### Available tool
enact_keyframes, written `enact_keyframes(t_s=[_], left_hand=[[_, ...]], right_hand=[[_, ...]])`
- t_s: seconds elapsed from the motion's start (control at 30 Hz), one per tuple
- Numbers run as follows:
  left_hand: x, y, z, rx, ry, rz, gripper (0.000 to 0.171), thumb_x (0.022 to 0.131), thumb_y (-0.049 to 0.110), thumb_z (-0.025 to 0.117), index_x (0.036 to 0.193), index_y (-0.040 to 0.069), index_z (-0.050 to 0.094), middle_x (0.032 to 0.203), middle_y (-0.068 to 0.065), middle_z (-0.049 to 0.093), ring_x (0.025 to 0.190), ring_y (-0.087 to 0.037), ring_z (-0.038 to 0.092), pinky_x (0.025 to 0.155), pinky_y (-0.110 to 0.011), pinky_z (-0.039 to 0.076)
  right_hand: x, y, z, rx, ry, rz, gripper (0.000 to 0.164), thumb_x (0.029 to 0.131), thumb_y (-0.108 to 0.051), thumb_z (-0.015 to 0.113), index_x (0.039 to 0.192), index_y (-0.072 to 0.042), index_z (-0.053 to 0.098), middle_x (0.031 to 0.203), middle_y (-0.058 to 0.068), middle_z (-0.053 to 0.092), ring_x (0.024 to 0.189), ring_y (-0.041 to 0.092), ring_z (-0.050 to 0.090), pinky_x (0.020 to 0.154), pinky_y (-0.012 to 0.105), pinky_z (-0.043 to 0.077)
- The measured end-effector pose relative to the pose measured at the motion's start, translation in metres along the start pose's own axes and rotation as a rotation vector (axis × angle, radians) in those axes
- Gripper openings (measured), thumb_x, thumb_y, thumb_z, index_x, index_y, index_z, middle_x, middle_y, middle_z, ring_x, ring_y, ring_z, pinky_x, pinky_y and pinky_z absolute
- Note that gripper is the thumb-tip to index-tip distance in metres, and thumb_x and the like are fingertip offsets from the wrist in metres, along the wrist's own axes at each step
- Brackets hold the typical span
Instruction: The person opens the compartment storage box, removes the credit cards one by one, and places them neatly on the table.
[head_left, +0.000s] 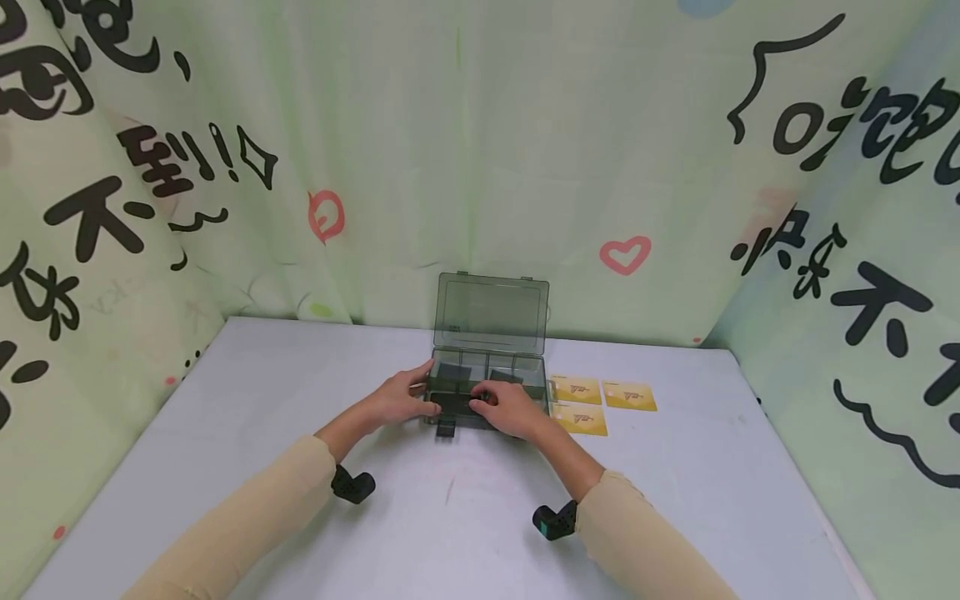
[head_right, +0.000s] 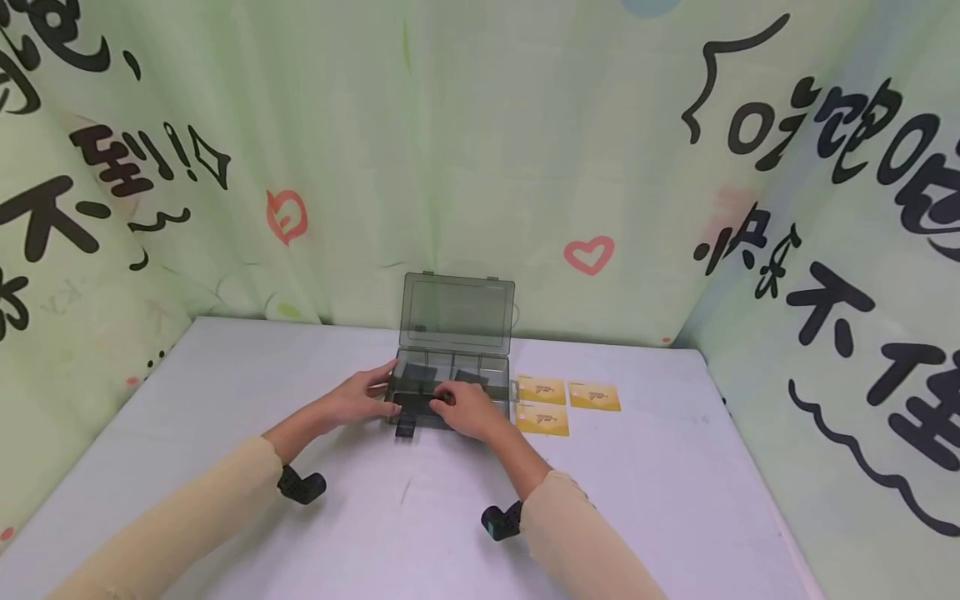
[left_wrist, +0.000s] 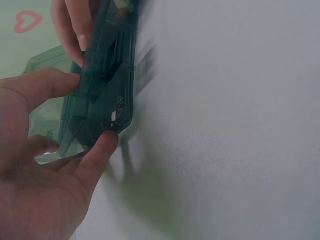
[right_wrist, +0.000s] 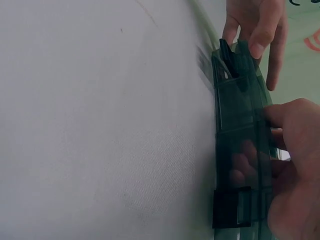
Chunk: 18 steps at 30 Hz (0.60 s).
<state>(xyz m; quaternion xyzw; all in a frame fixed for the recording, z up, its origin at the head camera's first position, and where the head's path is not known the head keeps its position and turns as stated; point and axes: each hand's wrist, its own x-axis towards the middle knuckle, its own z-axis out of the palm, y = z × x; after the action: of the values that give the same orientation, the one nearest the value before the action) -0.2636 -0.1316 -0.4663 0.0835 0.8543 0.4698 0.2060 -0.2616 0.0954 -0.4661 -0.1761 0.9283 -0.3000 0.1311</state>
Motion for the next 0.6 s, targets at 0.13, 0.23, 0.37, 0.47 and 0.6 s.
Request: enact_keyframes(t_s=[0.13, 0.23, 0.37, 0.47, 0.6], left_hand=[[-0.0006, -0.0003, -0.0016, 0.001, -0.001, 0.006, 0.090, 0.088, 0.021, 0.071, 0.157, 0.016, 0.013, 0.158, -0.018, 0.027, 0.142, -0.036, 0.035, 0.113, -0.053, 0.034], [0.0001, 0.0012, -0.0017, -0.005, -0.004, 0.010, 0.090, 0.088, 0.021, 0.070, 0.157, 0.017, 0.013, 0.158, -0.017, 0.027, 0.143, -0.036, 0.035, 0.114, -0.052, 0.034], [0.0003, 0.0023, -0.0015, -0.006, -0.005, 0.005, 0.089, 0.088, 0.021, 0.070, 0.157, 0.017, 0.013, 0.158, -0.017, 0.027, 0.143, -0.035, 0.034, 0.114, -0.052, 0.033], [-0.0006, 0.0019, -0.0010, 0.006, -0.004, -0.005, 0.089, 0.088, 0.021, 0.070, 0.157, 0.017, 0.013, 0.158, -0.018, 0.027, 0.143, -0.035, 0.035, 0.114, -0.053, 0.033], [-0.0016, 0.0019, 0.0005, 0.012, 0.002, -0.012, 0.089, 0.088, 0.021, 0.070, 0.157, 0.017, 0.013, 0.158, -0.018, 0.028, 0.142, -0.036, 0.035, 0.114, -0.054, 0.033]], right_hand=[[0.0028, -0.0018, 0.0027, -0.038, -0.001, 0.001, 0.028, 0.098, -0.025, 0.055, 0.122, -0.013, 0.064, 0.085, 0.002, 0.062, 0.071, 0.015, 0.050, 0.063, 0.031, 0.041], [0.0041, -0.0026, 0.0028, -0.068, -0.002, 0.016, 0.030, 0.099, -0.026, 0.054, 0.124, -0.013, 0.063, 0.102, 0.007, 0.068, 0.085, 0.019, 0.060, 0.074, 0.037, 0.050], [0.0054, -0.0038, 0.0038, -0.089, -0.028, 0.028, 0.031, 0.100, -0.028, 0.052, 0.125, -0.012, 0.061, 0.119, 0.009, 0.067, 0.102, 0.023, 0.064, 0.086, 0.043, 0.052], [0.0058, -0.0039, 0.0053, -0.081, -0.046, 0.041, 0.029, 0.100, -0.029, 0.051, 0.123, -0.013, 0.060, 0.114, 0.007, 0.068, 0.094, 0.020, 0.063, 0.081, 0.040, 0.051], [0.0050, -0.0027, 0.0069, -0.050, -0.023, 0.054, 0.027, 0.100, -0.033, 0.051, 0.119, -0.015, 0.060, 0.091, 0.003, 0.065, 0.075, 0.015, 0.056, 0.069, 0.033, 0.047]])
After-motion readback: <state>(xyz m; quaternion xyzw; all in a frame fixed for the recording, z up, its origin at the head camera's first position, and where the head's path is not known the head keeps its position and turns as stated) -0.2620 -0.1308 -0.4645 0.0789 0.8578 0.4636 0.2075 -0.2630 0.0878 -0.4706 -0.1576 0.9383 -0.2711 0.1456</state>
